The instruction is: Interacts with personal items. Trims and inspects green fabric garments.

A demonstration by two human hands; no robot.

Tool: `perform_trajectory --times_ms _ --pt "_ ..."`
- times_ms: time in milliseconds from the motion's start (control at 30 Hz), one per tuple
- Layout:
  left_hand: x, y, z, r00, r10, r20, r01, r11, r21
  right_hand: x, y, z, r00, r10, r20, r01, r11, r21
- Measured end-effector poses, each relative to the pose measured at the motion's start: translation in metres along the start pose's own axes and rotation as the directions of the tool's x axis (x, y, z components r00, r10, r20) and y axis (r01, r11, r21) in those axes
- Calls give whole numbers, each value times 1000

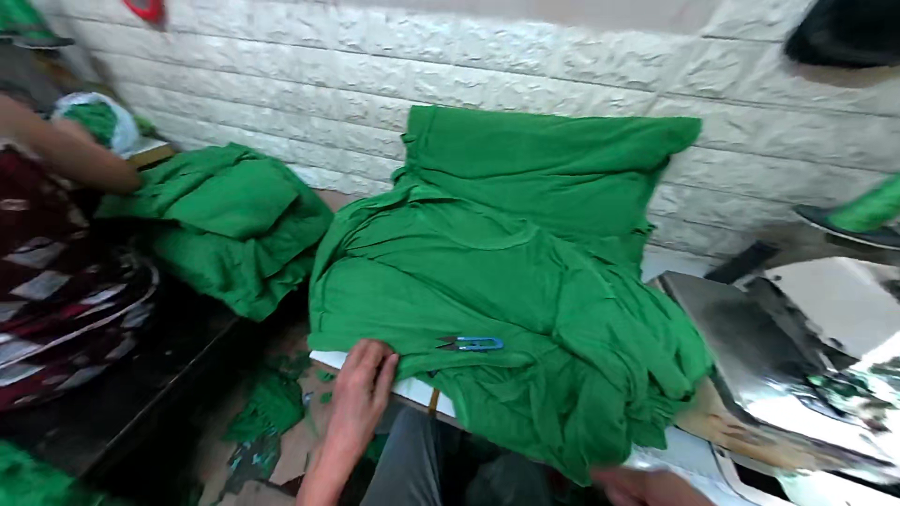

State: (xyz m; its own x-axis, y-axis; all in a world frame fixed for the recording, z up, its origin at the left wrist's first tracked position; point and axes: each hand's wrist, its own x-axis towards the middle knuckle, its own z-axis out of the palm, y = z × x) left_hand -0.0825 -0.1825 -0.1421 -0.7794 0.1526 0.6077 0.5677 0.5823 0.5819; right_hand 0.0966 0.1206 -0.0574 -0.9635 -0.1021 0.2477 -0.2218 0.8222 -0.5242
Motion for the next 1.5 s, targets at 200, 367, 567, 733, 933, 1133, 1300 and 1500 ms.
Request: perform_trajectory --times_ms 200,367,567,733,933,1133,1300,1500 --pt "-8 8 -3 998 -46 -45 46 999 13 144 3 83 835 -441 -328 418 897 -143" --pt "-19 8 -15 997 -78 16 78 997 -19 177 10 120 909 -410 -73 376 882 -284" --pt "-36 12 -18 990 -114 83 125 983 -134 171 6 118 865 -381 -327 277 905 -323" --pt "-40 14 -16 992 -119 51 126 980 -154 156 -19 110 926 -301 -228 284 953 -104" --pt "-42 13 -10 993 -115 19 117 978 -174 148 -20 135 730 -667 -150 598 730 -331" --pt "-42 14 -5 997 -73 1 72 981 -180 152 -24 152 702 -693 -165 595 698 -398" --pt "-51 10 -26 972 -157 173 206 924 -322 148 -20 152 749 -624 -221 551 773 -314" --pt "-88 -28 -93 691 -552 467 665 738 -111 140 -6 121 940 -186 -287 268 921 283"
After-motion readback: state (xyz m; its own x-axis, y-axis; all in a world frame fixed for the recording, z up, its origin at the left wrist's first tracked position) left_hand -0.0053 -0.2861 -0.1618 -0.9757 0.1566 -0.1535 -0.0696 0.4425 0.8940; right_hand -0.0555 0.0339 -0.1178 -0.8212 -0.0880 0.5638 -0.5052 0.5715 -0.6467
